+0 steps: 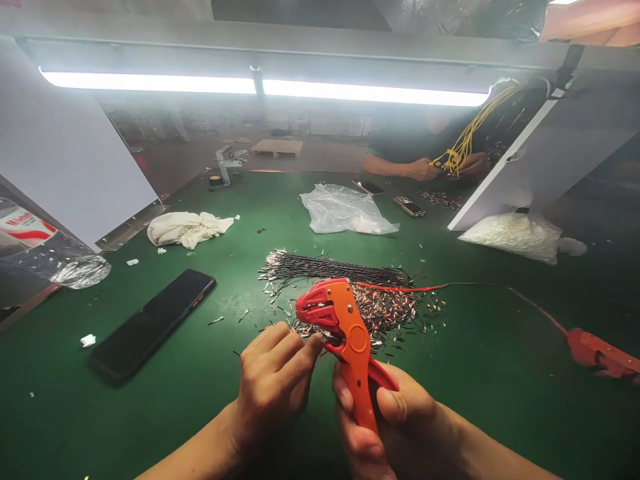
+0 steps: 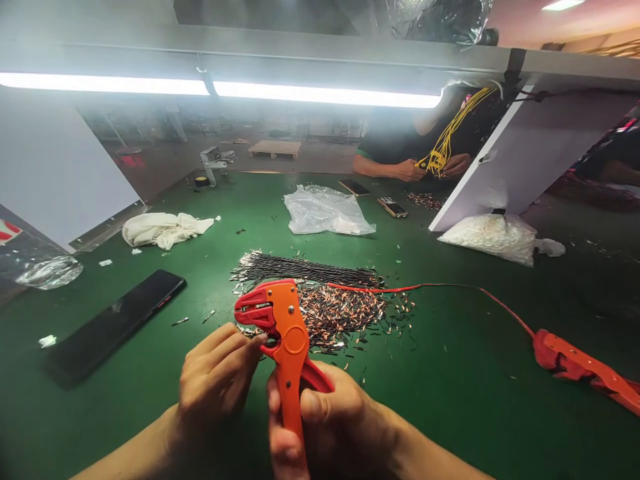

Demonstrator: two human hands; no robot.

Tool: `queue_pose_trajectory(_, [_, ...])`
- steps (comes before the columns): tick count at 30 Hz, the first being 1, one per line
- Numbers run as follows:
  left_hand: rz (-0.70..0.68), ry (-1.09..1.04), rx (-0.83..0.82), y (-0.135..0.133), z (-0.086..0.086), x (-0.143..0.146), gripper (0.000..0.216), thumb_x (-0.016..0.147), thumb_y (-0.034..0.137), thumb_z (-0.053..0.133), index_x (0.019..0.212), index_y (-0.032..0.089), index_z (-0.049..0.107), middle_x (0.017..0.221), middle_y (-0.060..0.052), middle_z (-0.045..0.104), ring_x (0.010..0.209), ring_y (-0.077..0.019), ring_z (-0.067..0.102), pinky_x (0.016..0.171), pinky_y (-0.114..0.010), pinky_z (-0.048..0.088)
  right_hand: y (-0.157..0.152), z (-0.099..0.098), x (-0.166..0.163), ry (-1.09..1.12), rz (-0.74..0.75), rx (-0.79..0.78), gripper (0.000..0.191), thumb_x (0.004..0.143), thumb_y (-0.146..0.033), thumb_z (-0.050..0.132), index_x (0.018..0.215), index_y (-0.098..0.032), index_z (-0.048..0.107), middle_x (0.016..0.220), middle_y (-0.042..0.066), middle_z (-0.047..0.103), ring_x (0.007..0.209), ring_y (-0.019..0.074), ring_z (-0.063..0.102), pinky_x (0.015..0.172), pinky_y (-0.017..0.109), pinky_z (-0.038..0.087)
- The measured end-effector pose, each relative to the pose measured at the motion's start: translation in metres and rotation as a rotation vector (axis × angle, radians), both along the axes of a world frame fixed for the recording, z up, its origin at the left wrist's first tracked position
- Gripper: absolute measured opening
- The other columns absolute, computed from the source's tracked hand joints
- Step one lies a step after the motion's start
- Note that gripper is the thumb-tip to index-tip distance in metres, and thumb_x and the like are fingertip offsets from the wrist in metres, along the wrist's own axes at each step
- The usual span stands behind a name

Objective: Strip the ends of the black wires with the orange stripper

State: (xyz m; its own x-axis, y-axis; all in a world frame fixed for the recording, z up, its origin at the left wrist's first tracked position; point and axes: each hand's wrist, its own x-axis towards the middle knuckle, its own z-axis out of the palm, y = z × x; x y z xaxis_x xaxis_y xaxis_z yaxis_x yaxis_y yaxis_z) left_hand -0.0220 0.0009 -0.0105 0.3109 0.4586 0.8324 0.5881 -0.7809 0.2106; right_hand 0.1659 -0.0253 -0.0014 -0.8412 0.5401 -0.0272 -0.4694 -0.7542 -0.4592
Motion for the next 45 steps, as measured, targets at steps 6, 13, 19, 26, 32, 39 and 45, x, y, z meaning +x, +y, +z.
queue_pose_trajectory(6, [0.003, 0.044, 0.028, 0.001, 0.006, 0.000, 0.027, 0.081, 0.001, 0.060, 0.105, 0.012, 0.059, 0.060, -0.001, 0.058, 0.058, -0.0139, 0.045, 0.055, -0.028, 0.033, -0.002, -0.004, -0.001, 0.012, -0.047, 0.020, 0.038, 0.080, -0.044, 0.075, 0.093, -0.015, 0.054, 0.059, -0.004, 0.056, 0.040, 0.0058, 0.049, 0.044, 0.019, 0.044])
queue_pose_trajectory(13, [0.023, 0.037, 0.005, -0.001, 0.012, 0.001, 0.015, 0.087, 0.005, 0.054, 0.096, 0.015, 0.059, 0.064, -0.002, 0.064, 0.064, -0.0155, 0.056, 0.061, -0.031, 0.036, -0.005, -0.010, -0.006, -0.022, -0.061, 0.022, 0.038, 0.083, -0.046, 0.071, 0.095, -0.015, 0.053, 0.059, -0.003, 0.055, 0.043, 0.0061, 0.047, 0.043, 0.017, 0.039])
queue_pose_trajectory(19, [0.040, 0.007, -0.056, -0.003, 0.008, 0.003, 0.016, 0.087, 0.003, 0.053, 0.090, 0.018, 0.057, 0.058, 0.002, 0.055, 0.057, -0.0139, 0.041, 0.057, -0.030, 0.028, -0.003, 0.002, -0.006, 0.000, -0.028, -0.009, 0.037, 0.085, -0.050, 0.068, 0.093, -0.019, 0.049, 0.056, -0.008, 0.045, 0.038, 0.0031, 0.031, 0.037, 0.014, 0.030])
queue_pose_trajectory(26, [0.101, -0.001, -0.234, 0.000, -0.001, 0.008, 0.014, 0.091, 0.007, 0.052, 0.089, 0.019, 0.058, 0.064, 0.001, 0.052, 0.060, -0.0144, 0.041, 0.057, -0.028, 0.031, 0.007, -0.014, -0.006, 0.091, -0.017, -0.058, 0.041, 0.091, -0.065, 0.047, 0.095, -0.024, 0.047, 0.053, -0.011, 0.049, 0.027, 0.0051, 0.030, 0.030, 0.015, 0.039])
queue_pose_trajectory(32, [0.113, 0.068, -0.257, 0.002, -0.004, 0.009, 0.016, 0.092, 0.007, 0.049, 0.084, 0.017, 0.059, 0.062, 0.000, 0.052, 0.059, -0.0153, 0.041, 0.057, -0.029, 0.032, 0.008, -0.022, -0.012, -0.033, -0.149, -0.048, 0.068, 0.090, -0.076, 0.021, 0.082, -0.017, 0.054, 0.044, -0.006, 0.049, 0.029, 0.0076, 0.048, 0.045, 0.022, 0.053])
queue_pose_trajectory(39, [0.128, 0.137, -0.232, 0.006, -0.004, 0.008, 0.019, 0.090, 0.004, 0.046, 0.082, 0.017, 0.058, 0.060, 0.001, 0.056, 0.055, -0.0145, 0.042, 0.060, -0.031, 0.032, 0.007, -0.013, -0.009, -0.124, -0.107, -0.154, 0.057, 0.086, -0.075, 0.040, 0.081, -0.020, 0.054, 0.045, -0.008, 0.048, 0.026, 0.0060, 0.034, 0.029, 0.018, 0.041])
queue_pose_trajectory(45, [0.152, 0.178, -0.236, 0.006, -0.005, 0.009, 0.019, 0.093, 0.008, 0.046, 0.082, 0.016, 0.059, 0.062, 0.001, 0.059, 0.055, -0.0141, 0.046, 0.061, -0.031, 0.034, 0.012, -0.012, -0.008, -0.187, -0.198, -0.259, 0.049, 0.092, -0.064, 0.043, 0.078, -0.019, 0.056, 0.043, -0.010, 0.043, 0.026, 0.0032, 0.020, 0.024, 0.014, 0.033])
